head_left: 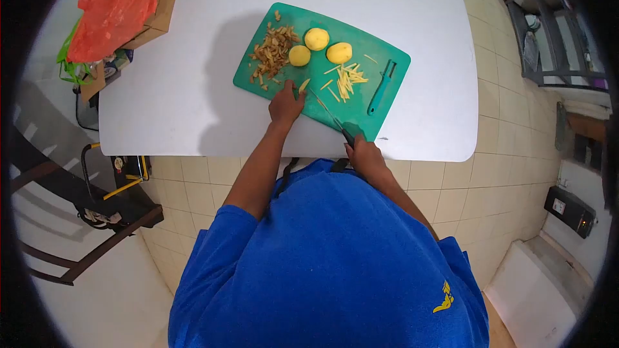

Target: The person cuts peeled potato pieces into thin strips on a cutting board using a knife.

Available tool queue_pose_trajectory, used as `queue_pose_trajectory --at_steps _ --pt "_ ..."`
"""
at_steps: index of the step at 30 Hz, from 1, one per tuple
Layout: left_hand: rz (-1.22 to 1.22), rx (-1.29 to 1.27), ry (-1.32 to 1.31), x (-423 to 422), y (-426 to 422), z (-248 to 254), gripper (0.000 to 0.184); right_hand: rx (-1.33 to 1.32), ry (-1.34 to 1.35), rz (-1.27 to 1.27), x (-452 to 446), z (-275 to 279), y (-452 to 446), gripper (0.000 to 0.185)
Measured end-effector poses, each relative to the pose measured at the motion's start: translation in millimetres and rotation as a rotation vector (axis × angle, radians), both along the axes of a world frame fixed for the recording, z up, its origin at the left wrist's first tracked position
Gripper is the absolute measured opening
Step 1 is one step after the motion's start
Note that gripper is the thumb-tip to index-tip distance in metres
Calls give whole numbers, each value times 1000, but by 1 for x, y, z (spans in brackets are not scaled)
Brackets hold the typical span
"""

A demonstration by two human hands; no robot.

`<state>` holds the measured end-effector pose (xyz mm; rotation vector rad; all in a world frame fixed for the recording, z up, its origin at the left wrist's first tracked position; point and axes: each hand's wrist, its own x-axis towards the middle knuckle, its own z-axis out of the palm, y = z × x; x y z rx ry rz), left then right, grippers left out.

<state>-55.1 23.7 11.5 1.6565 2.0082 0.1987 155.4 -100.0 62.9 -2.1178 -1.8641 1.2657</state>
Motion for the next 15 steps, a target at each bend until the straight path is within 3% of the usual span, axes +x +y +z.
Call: queue_pose_trajectory --at_steps 6,15 --pt "-31 101 19 -12 4 -13 25 -102 -88 30 4 38 10 36" --pt "150 158 -92 -2 -5 -13 23 -205 -224 158 25 69 12 36"
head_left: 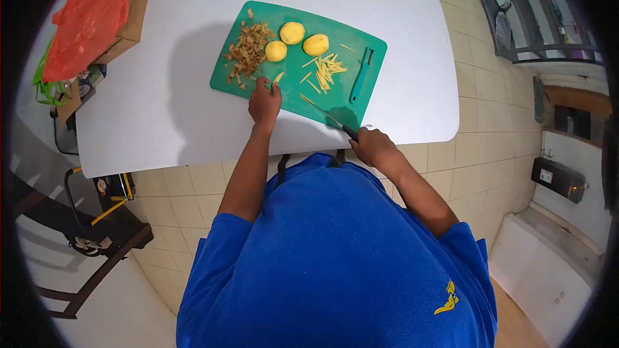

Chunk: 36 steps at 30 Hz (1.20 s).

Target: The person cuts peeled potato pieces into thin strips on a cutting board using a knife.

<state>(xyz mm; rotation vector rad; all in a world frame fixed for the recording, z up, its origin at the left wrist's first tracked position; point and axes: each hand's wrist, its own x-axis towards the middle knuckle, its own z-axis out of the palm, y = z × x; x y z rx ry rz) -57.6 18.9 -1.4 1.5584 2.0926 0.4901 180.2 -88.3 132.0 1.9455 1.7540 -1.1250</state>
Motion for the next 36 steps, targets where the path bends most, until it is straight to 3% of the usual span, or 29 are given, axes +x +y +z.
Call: queue_pose_trajectory --at_steps 6,9,12,19,22,25,28,31,36 --pt "-174 83 -82 13 -26 15 24 -59 -58 59 24 4 -9 37" --pt "-412 327 -130 18 -34 5 26 -20 -59 65 31 4 -18 38" --pt "-589 275 -199 17 -33 8 28 -47 -64 64 39 14 -26 39" --pt "-865 183 -101 11 -9 11 10 -106 51 39 89 -1 -56 44" --pt "-987 123 -31 14 6 4 5 125 205 -30 95 -17 -67 45" --pt "-1002 192 182 22 6 -4 6 137 305 -161 88 -22 -59 42" --pt "-1009 88 247 27 4 0 10 119 332 -282 77 -13 -45 45" --pt "-895 -22 155 30 6 16 13 156 349 -317 77 -10 -33 45" --pt "-737 -250 -315 18 32 -10 20 226 359 -304 90 -17 -22 42"
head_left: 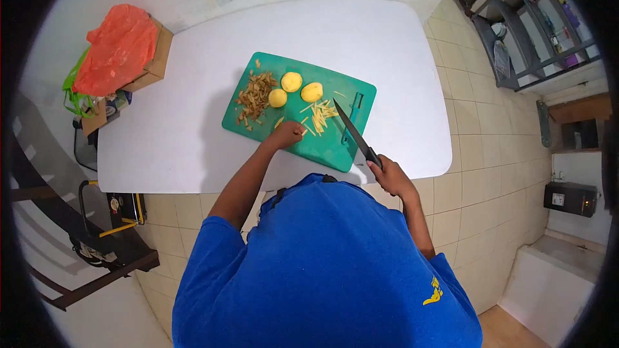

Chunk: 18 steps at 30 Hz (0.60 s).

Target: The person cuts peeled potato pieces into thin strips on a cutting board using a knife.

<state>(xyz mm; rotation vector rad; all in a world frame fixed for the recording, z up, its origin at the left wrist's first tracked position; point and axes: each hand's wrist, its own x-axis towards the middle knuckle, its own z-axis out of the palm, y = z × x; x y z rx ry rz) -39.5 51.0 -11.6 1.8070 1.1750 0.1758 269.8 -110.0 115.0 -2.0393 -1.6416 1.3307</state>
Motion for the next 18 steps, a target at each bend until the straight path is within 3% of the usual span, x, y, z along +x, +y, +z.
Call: queue_pose_trajectory --at_steps 4,8,11,18 --pt "213 -308 -248 11 14 -1 23 95 15 -3 8 -16 3 39" --pt "281 -378 -237 29 19 22 19 107 45 -21 9 -25 2 38" --pt "303 -414 -230 36 25 22 19 -37 35 -43 5 -14 3 47" --pt "338 -486 -219 46 33 23 21 -61 48 -79 -1 -10 1 45"
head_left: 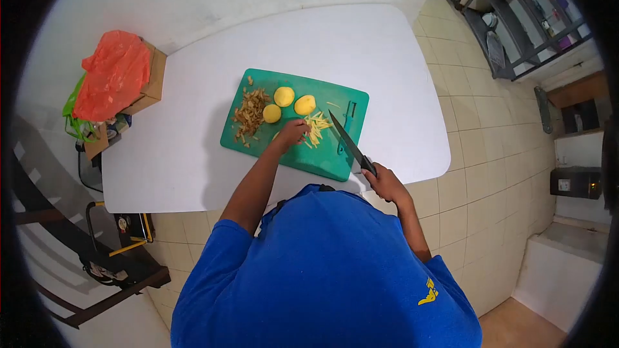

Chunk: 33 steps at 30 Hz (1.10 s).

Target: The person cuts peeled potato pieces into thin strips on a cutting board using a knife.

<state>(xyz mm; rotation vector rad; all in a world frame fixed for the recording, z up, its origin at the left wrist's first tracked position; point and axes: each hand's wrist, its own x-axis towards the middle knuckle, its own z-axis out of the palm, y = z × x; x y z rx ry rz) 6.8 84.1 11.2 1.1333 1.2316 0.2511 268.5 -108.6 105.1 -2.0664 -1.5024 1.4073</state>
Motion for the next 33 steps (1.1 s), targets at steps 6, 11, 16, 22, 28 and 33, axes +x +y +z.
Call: queue_pose_trajectory --at_steps 6,11,16,22,28,33 --pt "36 -38 -13 5 8 3 22 75 12 8 -1 -16 -2 42" --pt "-92 43 91 6 16 -3 25 97 23 1 0 -24 -4 38" --pt "-17 590 600 -4 5 38 36 101 11 -2 5 -14 -4 39" --pt "-7 567 701 -85 1 -3 30 152 -26 8 9 -17 -3 41" --pt "-5 450 917 -65 -24 6 28 136 -57 123 -10 -16 10 43" --pt "44 241 690 -56 -42 1 28 113 -52 164 -42 -26 22 44"
